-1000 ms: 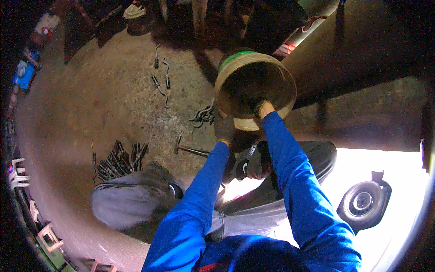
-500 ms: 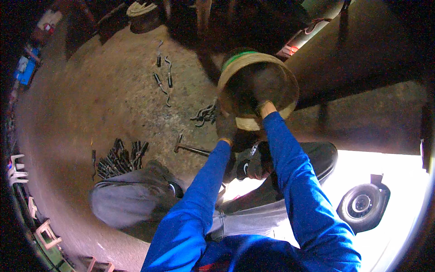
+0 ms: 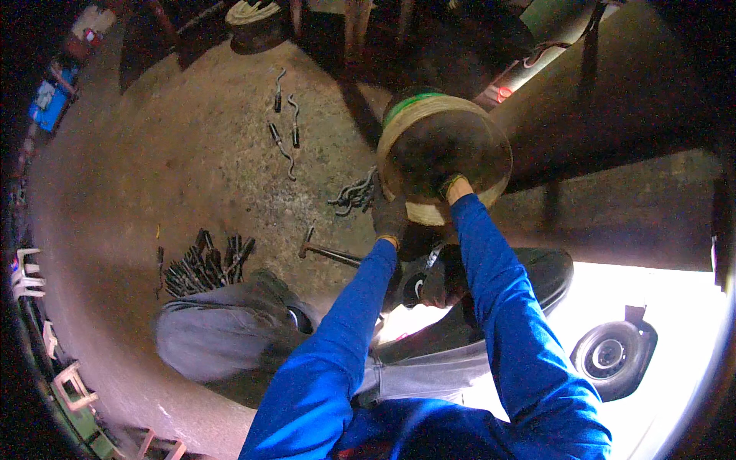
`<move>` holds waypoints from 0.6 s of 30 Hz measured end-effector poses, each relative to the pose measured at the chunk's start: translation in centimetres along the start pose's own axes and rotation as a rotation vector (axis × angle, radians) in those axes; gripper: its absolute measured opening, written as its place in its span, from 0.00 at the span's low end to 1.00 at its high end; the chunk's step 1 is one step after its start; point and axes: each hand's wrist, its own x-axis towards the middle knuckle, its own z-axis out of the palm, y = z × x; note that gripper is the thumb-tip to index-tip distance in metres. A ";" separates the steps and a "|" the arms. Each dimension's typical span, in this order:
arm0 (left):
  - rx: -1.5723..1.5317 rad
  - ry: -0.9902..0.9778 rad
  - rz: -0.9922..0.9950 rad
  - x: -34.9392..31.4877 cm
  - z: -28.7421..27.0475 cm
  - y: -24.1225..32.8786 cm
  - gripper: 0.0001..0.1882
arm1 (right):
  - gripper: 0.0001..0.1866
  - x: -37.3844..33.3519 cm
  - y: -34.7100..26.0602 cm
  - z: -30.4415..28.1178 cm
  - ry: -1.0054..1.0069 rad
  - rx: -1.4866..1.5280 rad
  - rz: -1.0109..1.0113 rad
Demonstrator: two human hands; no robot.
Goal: The person sits on the floor and uses a hammer to straighten bent metal rods. They repeatedly pick up rods from a bucket, place them on the floor, and strike them with the hammer to straighten them.
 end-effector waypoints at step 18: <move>-0.075 0.076 0.160 -0.3 0.3 0.1 0.37 | 0.20 0.0 -0.4 -0.5 0.005 -0.013 -0.012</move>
